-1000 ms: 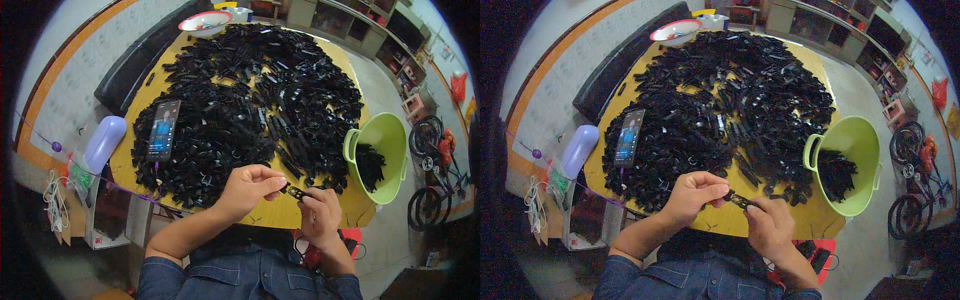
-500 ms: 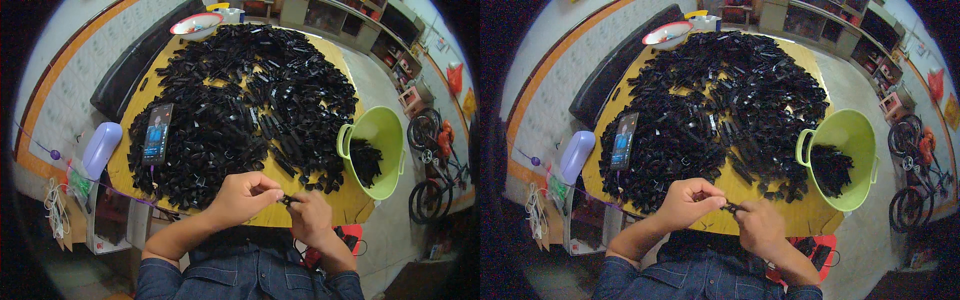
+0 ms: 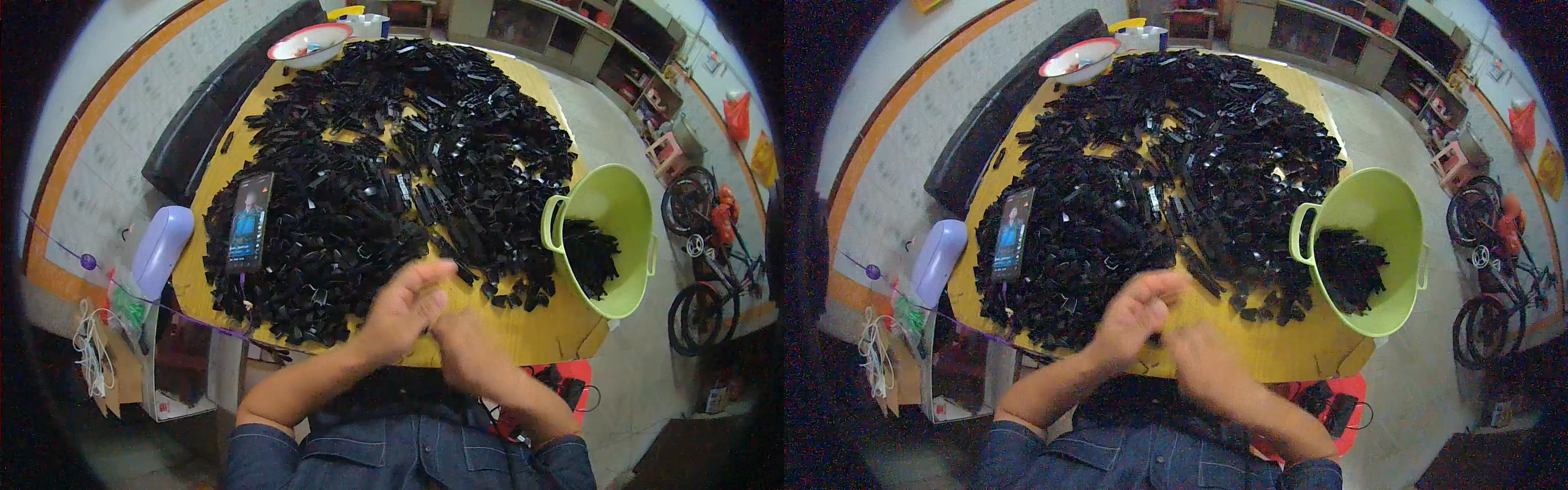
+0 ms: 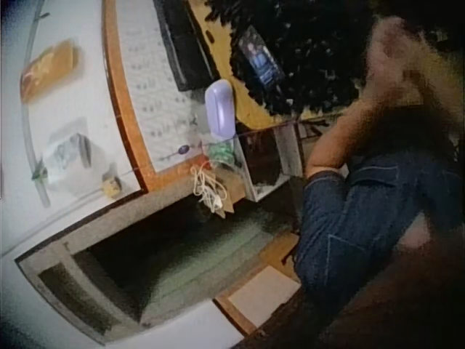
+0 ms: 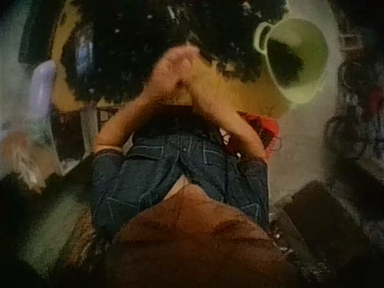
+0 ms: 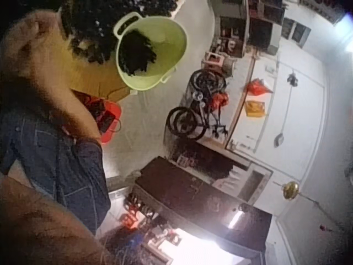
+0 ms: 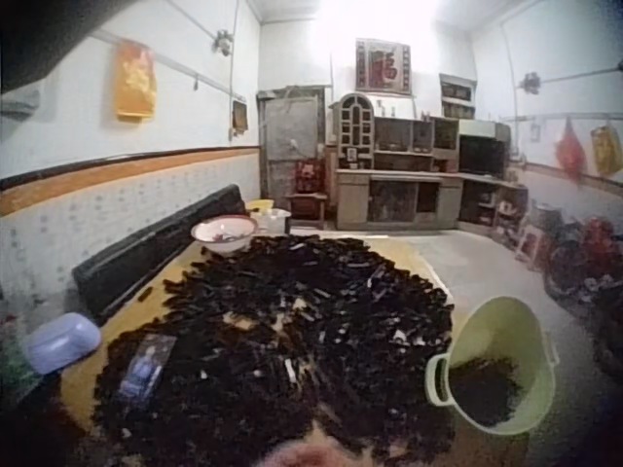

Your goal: Joining small black plastic components together and placing them into a bucket.

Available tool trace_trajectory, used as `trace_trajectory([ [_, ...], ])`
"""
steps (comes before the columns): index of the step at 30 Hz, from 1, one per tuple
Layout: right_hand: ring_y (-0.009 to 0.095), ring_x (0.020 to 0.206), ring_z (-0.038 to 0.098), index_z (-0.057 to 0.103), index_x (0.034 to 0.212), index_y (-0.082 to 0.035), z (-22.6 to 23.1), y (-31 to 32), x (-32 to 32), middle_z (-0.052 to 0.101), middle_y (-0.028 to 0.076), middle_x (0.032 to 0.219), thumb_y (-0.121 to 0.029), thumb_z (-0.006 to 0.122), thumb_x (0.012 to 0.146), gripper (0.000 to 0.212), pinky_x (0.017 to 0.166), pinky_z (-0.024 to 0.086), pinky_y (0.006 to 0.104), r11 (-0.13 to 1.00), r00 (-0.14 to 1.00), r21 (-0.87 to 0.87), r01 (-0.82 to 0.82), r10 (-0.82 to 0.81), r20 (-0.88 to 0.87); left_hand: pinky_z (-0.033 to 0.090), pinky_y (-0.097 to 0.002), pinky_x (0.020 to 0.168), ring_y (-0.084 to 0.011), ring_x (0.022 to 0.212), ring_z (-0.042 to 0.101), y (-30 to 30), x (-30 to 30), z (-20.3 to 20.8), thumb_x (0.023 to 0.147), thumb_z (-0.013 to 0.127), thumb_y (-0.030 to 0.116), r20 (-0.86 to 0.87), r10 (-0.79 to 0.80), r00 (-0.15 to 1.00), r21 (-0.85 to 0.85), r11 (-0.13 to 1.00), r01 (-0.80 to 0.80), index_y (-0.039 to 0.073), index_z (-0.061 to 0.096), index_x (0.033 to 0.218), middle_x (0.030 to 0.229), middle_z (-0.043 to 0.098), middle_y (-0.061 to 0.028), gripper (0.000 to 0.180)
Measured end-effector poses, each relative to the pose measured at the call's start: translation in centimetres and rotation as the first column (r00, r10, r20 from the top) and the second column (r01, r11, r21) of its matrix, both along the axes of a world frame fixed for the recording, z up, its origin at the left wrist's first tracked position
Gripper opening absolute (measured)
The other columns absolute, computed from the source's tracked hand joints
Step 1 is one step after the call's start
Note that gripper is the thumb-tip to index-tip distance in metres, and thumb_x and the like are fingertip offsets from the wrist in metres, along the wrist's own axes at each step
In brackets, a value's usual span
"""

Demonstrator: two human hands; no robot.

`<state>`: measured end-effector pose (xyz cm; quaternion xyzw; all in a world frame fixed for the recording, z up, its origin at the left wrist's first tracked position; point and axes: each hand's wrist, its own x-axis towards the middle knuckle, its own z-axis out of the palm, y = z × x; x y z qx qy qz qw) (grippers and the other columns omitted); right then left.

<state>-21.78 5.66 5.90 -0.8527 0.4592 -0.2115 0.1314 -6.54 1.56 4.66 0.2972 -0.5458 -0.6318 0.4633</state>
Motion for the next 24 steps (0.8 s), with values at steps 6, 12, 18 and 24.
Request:
trace_trajectory([
  [6,0.028,0.068,0.056,0.052,0.08,-0.008,-1.2,-5.6,-2.6,0.056,0.007,0.068,-0.016,0.069,0.064,0.024,0.058,0.046,0.0402,0.895,0.862,-0.121,0.429,-0.446,-0.241,0.044,-0.0264,0.076,-0.0142,0.087,0.055,-2.1,4.7,3.7,0.073,0.071,0.01,0.388,0.362,0.847,-0.432,0.884,-0.18,0.007,0.064,0.079,0.096,0.057,-0.0054,0.01],
  [12,0.029,0.066,0.055,0.053,0.079,-0.008,-0.9,-5.1,-2.0,0.054,0.009,0.068,-0.015,0.068,0.062,0.023,0.061,0.046,0.0402,0.89,0.896,-0.259,0.374,-0.42,-0.147,0.038,-0.0353,0.067,-0.0223,0.083,0.05,-0.2,4.4,1.5,0.063,0.064,0.017,0.71,0.615,0.343,-0.698,0.548,0.461,0.013,0.063,0.067,0.09,0.055,-0.0026,0.006],
  [18,0.028,0.075,0.054,0.054,0.083,-0.005,0.2,-2.6,-2.7,0.054,0.01,0.077,-0.003,0.068,0.065,0.023,0.062,0.044,0.0371,0.926,0.917,-0.027,0.377,-0.369,0.153,0.04,-0.0338,0.064,-0.0211,0.08,0.051,-0.5,2.6,1.6,0.065,0.06,0.015,0.622,0.631,0.463,-0.783,0.504,0.365,0.009,0.059,0.069,0.092,0.056,-0.0034,0.007],
  [24,0.02,0.081,0.052,0.051,0.085,-0.003,1.5,-1.1,-2.4,0.054,0.009,0.089,0.006,0.068,0.065,0.028,0.074,0.043,0.0284,0.973,0.883,0.091,0.212,-0.231,0.408,0.049,-0.0303,0.068,-0.0191,0.079,0.06,-0.3,1.2,2.4,0.077,0.064,0.012,0.374,0.339,0.863,-0.465,0.874,-0.141,0.004,0.059,0.086,0.09,0.06,-0.005,0.013],
])
